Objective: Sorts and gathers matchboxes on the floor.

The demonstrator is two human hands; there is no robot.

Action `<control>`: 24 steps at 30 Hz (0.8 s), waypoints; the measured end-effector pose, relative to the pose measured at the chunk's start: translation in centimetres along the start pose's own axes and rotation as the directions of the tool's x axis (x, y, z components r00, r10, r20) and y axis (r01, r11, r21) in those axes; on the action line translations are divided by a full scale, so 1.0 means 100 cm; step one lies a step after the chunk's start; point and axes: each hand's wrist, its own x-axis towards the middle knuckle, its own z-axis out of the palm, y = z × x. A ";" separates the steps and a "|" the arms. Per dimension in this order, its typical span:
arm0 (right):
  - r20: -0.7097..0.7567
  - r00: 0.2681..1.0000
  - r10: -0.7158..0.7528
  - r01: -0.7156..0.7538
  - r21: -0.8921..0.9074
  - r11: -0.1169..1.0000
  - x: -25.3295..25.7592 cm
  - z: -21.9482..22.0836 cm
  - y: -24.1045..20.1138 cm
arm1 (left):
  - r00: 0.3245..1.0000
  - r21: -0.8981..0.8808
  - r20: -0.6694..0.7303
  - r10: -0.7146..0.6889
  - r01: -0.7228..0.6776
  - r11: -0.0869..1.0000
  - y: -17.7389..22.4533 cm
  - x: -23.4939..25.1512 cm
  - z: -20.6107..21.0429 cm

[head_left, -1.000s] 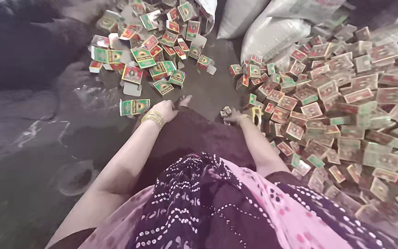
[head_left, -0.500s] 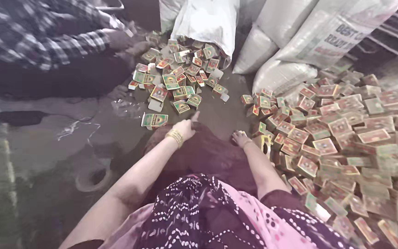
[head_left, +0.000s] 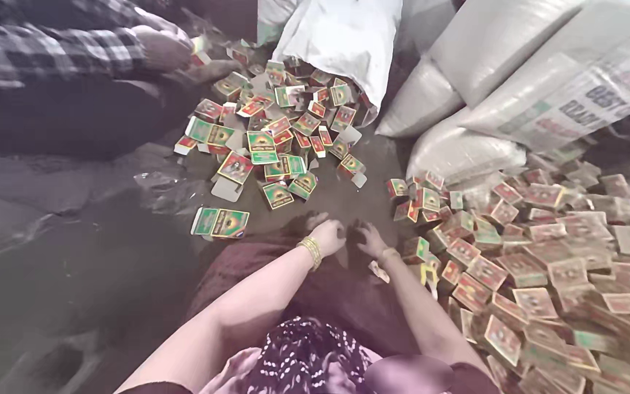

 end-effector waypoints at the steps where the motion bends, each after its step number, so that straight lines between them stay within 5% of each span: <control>1: -0.022 1.000 0.016 -0.015 0.029 0.999 0.023 -0.008 -0.003 | 1.000 -0.027 -0.008 -0.017 0.017 0.999 -0.003 0.004 -0.004; 7: -0.302 0.925 0.231 -0.111 0.365 0.924 0.157 -0.066 -0.042 | 0.997 -0.154 0.050 -0.061 0.068 0.986 -0.018 0.010 -0.009; 11: -0.227 0.916 0.332 -0.194 0.474 0.859 0.191 -0.074 -0.064 | 0.998 -0.116 0.058 -0.033 0.039 0.992 -0.021 0.016 -0.013; 16: -0.183 0.949 0.256 -0.167 0.399 0.902 0.166 -0.050 -0.073 | 0.998 -0.175 0.031 -0.057 0.061 0.983 -0.020 0.017 -0.016; 20: -0.160 0.973 0.166 -0.101 0.352 0.931 0.094 -0.011 -0.050 | 0.998 -0.176 -0.028 -0.051 0.045 0.983 -0.019 0.013 -0.017; 24: -0.090 0.965 0.244 -0.204 0.320 0.925 0.020 -0.001 -0.030 | 0.999 -0.168 -0.033 -0.038 0.031 0.985 -0.018 0.010 -0.016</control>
